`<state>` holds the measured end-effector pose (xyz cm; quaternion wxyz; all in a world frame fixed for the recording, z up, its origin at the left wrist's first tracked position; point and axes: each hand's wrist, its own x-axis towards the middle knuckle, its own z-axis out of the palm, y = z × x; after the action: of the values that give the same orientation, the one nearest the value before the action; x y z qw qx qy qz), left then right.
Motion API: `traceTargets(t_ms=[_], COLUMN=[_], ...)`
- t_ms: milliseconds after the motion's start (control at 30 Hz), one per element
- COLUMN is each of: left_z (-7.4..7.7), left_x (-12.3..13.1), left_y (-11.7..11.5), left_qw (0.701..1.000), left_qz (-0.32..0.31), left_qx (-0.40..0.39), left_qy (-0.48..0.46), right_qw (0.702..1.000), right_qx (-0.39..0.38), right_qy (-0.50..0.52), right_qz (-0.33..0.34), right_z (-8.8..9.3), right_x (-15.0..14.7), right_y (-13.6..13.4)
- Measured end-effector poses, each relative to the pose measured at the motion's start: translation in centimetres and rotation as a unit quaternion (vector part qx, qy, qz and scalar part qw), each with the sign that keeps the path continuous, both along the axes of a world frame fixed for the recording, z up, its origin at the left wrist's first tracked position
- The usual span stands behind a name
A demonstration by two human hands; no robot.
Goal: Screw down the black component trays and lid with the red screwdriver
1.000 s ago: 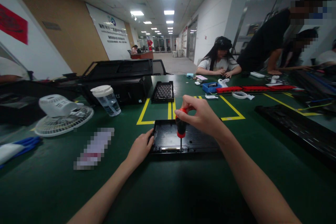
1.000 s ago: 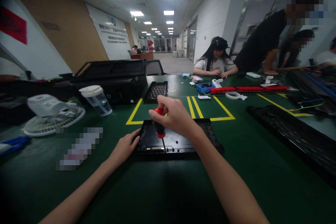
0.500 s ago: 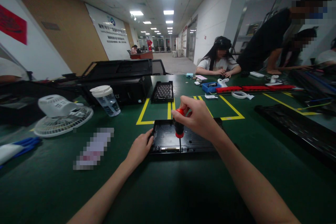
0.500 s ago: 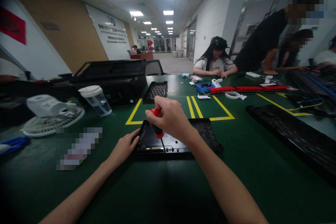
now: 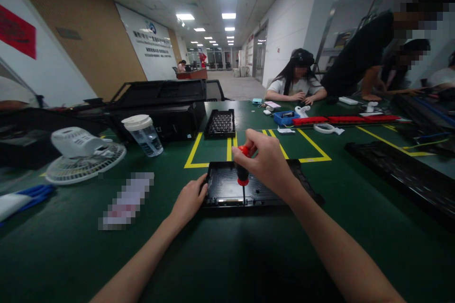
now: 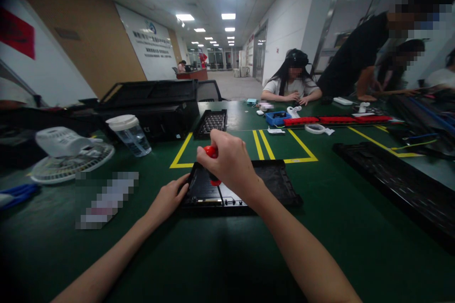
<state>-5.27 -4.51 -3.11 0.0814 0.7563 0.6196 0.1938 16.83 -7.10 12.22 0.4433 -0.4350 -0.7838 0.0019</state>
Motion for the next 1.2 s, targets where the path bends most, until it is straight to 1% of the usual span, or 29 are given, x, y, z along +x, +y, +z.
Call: traceTargets(t_ms=[200, 467, 667, 933, 1200], left_z=[0.1, 0.0, 0.1, 0.3, -0.2], left_x=[0.0, 0.0, 0.0, 0.1, -0.1], left_y=[-0.1, -0.1, -0.1, -0.1, 0.1], left_qw=[1.0, 1.0, 1.0, 1.0, 1.0], left_qz=[0.0, 0.001, 0.004, 0.008, 0.019], left_qx=[-0.001, 0.012, 0.008, -0.005, 0.0], left_qy=[-0.003, -0.001, 0.0, 0.001, 0.007], right_qw=[0.999, 0.995, 0.99, 0.983, 0.977], right_qx=[0.011, 0.027, 0.042, 0.067, 0.069], right_qy=[0.005, 0.007, 0.01, -0.015, -0.019], right_qz=[-0.03, -0.093, -0.134, -0.17, -0.202], right_z=[-0.2, -0.2, -0.5, -0.7, -0.7], right_x=[-0.4, -1.0, -1.4, -1.7, -1.6], right_y=[-0.2, -0.7, -0.9, -1.1, -0.7])
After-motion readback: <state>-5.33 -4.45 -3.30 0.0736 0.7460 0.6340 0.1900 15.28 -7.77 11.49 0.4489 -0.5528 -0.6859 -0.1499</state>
